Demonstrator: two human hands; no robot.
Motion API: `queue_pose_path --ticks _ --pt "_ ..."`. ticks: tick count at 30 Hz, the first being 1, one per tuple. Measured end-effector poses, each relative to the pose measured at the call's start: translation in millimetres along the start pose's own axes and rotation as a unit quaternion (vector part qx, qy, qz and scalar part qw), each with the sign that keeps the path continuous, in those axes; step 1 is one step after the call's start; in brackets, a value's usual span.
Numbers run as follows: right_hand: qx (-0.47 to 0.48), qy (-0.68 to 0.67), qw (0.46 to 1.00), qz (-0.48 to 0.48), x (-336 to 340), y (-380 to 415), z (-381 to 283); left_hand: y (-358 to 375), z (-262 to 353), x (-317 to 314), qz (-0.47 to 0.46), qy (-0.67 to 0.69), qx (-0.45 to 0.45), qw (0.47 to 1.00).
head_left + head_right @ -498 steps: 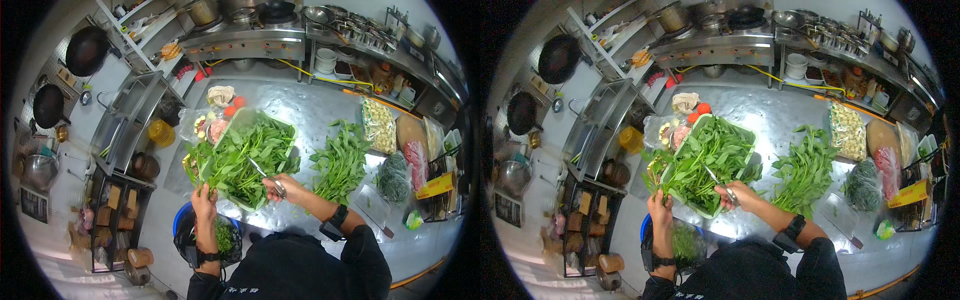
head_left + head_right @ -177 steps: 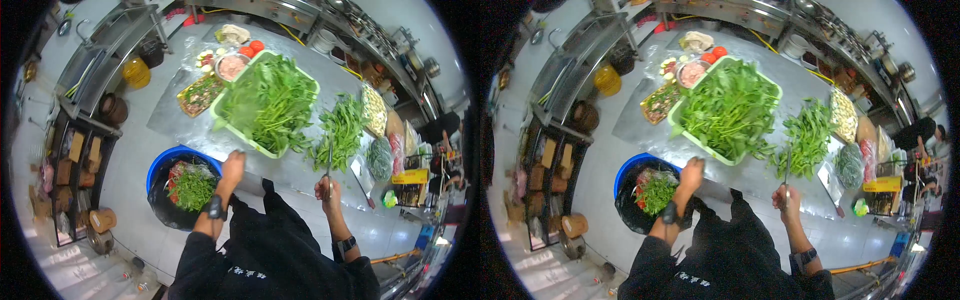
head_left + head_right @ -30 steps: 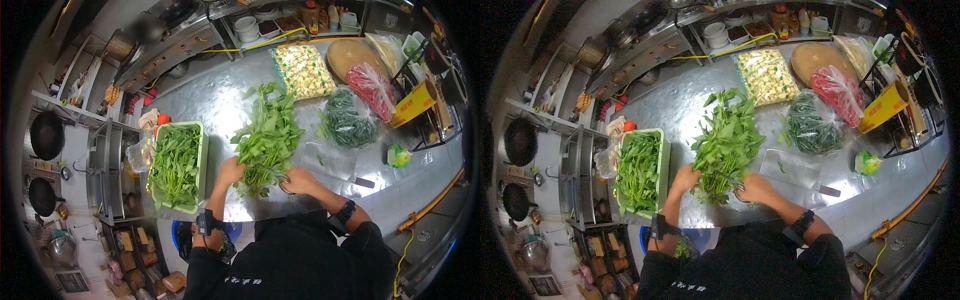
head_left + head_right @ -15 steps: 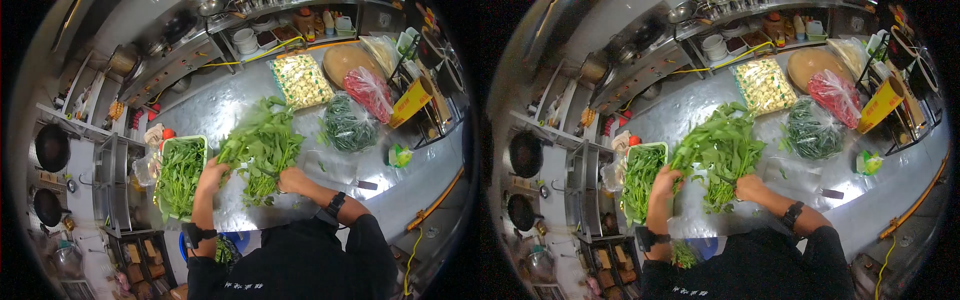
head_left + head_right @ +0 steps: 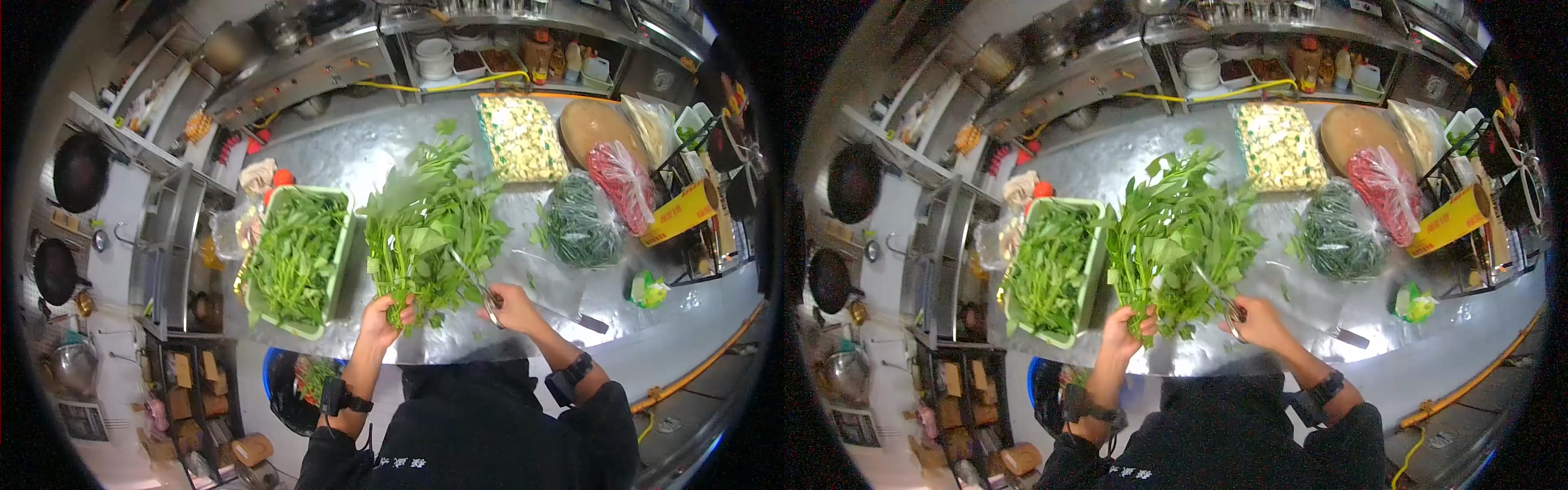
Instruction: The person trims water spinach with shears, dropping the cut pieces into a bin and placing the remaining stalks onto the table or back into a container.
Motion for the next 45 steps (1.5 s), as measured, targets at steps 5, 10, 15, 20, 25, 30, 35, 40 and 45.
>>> queue_pose_path --ticks 5,10,15,20,25,30,35,40,45 --pt "0.012 -0.229 0.973 -0.004 -27 -4 -17 8 -53 34 0.083 -0.038 0.019 0.996" --pt "0.052 -0.167 0.984 0.014 -68 -44 -35 11 -61 49 0.099 -0.062 0.009 0.993" --pt "0.061 -0.045 0.994 0.076 -97 -66 -36 18 -56 49 0.159 -0.07 -0.017 0.985" --pt "0.048 -0.059 0.994 0.081 -112 -76 -23 18 -46 56 0.179 -0.124 -0.036 0.975" --pt "0.057 -0.146 0.987 0.022 -103 -73 -32 18 -20 62 0.133 -0.192 -0.066 0.97" --pt "0.035 -0.176 0.983 -0.047 -99 -64 -53 21 4 79 0.112 -0.423 -0.192 0.878" --pt "0.029 -0.239 0.962 -0.13 -110 -46 -74 55 37 40 0.176 -0.717 -0.403 0.54" --pt "0.05 -0.236 0.952 -0.188 -131 -38 -90 70 22 42 0.114 -0.392 -0.283 0.868" --pt "0.037 -0.218 0.941 -0.257 -164 -26 -102 93 39 37 0.113 -0.459 -0.314 0.823"
Point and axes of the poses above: each hand's wrist, its own y-axis away from the middle knuckle, its own x-axis out of the back of the hand, z = x × y, the point moved 5 cm from there along -y, towards the middle knuckle, and after that the axes turned 15 degrees about -x, right-handed, at the moved point
